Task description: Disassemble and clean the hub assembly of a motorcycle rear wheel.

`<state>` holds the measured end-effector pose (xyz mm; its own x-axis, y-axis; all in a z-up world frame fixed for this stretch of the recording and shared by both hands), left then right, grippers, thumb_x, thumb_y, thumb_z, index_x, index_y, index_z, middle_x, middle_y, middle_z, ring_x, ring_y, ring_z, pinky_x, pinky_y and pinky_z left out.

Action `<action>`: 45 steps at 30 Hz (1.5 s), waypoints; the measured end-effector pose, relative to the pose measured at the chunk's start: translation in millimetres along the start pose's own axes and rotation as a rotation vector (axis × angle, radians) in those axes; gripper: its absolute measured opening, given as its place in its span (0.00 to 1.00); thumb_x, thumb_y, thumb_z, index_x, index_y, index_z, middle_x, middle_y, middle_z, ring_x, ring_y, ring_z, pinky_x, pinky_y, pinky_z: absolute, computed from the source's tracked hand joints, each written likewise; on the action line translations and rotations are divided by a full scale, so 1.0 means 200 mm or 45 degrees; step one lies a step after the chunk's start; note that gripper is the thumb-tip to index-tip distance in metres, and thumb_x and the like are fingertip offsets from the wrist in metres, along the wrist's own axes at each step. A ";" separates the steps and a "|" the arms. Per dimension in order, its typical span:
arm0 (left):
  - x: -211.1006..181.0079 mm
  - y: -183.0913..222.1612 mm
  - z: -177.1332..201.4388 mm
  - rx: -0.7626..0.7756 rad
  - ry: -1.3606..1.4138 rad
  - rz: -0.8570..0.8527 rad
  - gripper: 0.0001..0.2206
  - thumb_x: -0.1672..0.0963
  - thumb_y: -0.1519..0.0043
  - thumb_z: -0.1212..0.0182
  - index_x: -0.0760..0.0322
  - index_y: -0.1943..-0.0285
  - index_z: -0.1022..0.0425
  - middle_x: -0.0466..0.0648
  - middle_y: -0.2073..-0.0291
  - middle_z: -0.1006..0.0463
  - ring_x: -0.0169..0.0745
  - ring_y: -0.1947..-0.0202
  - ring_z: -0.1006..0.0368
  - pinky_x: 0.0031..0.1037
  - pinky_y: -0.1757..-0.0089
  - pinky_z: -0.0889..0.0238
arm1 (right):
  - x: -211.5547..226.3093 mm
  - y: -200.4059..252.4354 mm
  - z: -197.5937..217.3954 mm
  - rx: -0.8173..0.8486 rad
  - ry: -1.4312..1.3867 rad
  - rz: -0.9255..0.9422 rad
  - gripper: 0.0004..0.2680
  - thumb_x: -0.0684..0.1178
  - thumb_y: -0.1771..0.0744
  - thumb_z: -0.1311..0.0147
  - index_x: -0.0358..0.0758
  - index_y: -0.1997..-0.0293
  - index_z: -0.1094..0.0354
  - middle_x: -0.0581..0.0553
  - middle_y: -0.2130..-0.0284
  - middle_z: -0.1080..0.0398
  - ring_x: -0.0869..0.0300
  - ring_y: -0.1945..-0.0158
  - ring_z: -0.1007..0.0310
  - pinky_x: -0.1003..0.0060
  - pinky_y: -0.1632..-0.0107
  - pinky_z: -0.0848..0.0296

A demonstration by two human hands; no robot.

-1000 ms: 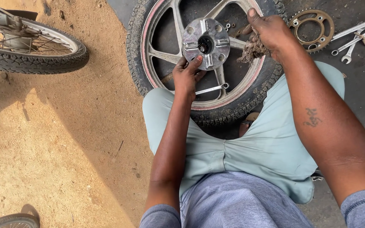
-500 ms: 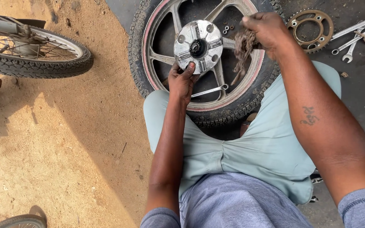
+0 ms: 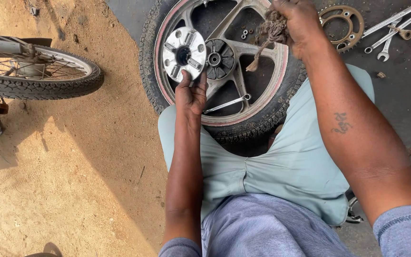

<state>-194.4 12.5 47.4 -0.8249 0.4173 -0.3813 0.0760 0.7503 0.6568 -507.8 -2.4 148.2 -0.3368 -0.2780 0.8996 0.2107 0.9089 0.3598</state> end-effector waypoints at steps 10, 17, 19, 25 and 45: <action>0.07 -0.14 0.11 -0.310 0.336 -0.094 0.15 0.57 0.30 0.44 0.79 0.42 0.36 0.63 0.45 0.31 0.57 0.49 0.26 0.36 0.50 0.26 | -0.16 -0.18 0.22 -0.142 0.023 0.280 0.10 0.50 0.33 0.37 0.36 0.52 0.30 0.48 0.64 0.26 0.65 0.65 0.28 0.69 0.61 0.25; 0.11 -0.06 0.13 -0.291 0.259 -0.057 0.15 0.57 0.32 0.43 0.79 0.46 0.35 0.60 0.47 0.31 0.55 0.47 0.27 0.37 0.48 0.27 | -0.07 -0.10 0.17 0.022 -0.693 0.099 0.17 0.57 0.36 0.46 0.35 0.49 0.29 0.41 0.58 0.21 0.52 0.49 0.19 0.50 0.45 0.16; 0.10 -0.02 0.09 -0.242 0.239 -0.051 0.15 0.56 0.33 0.44 0.78 0.46 0.34 0.62 0.46 0.30 0.56 0.47 0.27 0.36 0.49 0.28 | -0.07 -0.12 0.14 0.119 -0.671 0.171 0.16 0.53 0.34 0.42 0.30 0.46 0.28 0.39 0.54 0.21 0.50 0.45 0.18 0.51 0.37 0.17; 0.10 0.10 0.01 -0.270 0.090 -0.013 0.15 0.56 0.31 0.40 0.77 0.46 0.37 0.62 0.46 0.31 0.57 0.46 0.27 0.33 0.48 0.28 | -0.19 -0.12 0.16 -0.047 -0.492 -0.185 0.14 0.52 0.37 0.38 0.37 0.51 0.29 0.41 0.60 0.23 0.51 0.56 0.22 0.52 0.52 0.22; 0.06 0.54 -0.33 0.465 -1.072 -0.505 0.19 0.64 0.38 0.33 0.70 0.38 0.30 0.51 0.54 0.21 0.36 0.57 0.23 0.27 0.58 0.23 | 0.02 0.46 -0.42 0.678 1.889 0.197 0.30 0.50 0.41 0.39 0.42 0.30 0.41 0.35 0.82 0.27 0.48 0.75 0.23 0.51 0.67 0.25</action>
<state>-234.2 64.4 156.4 -0.1731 0.2236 -0.9592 0.1651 0.9667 0.1955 -413.7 54.2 206.1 0.8826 0.0697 0.4650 -0.2834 0.8680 0.4078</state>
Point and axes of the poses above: each hand's wrist, its own y-axis away from the middle knuckle, its own z-axis out of the back of the hand, x = y × z, the point moved 5 cm from there along -y, towards the middle knuckle
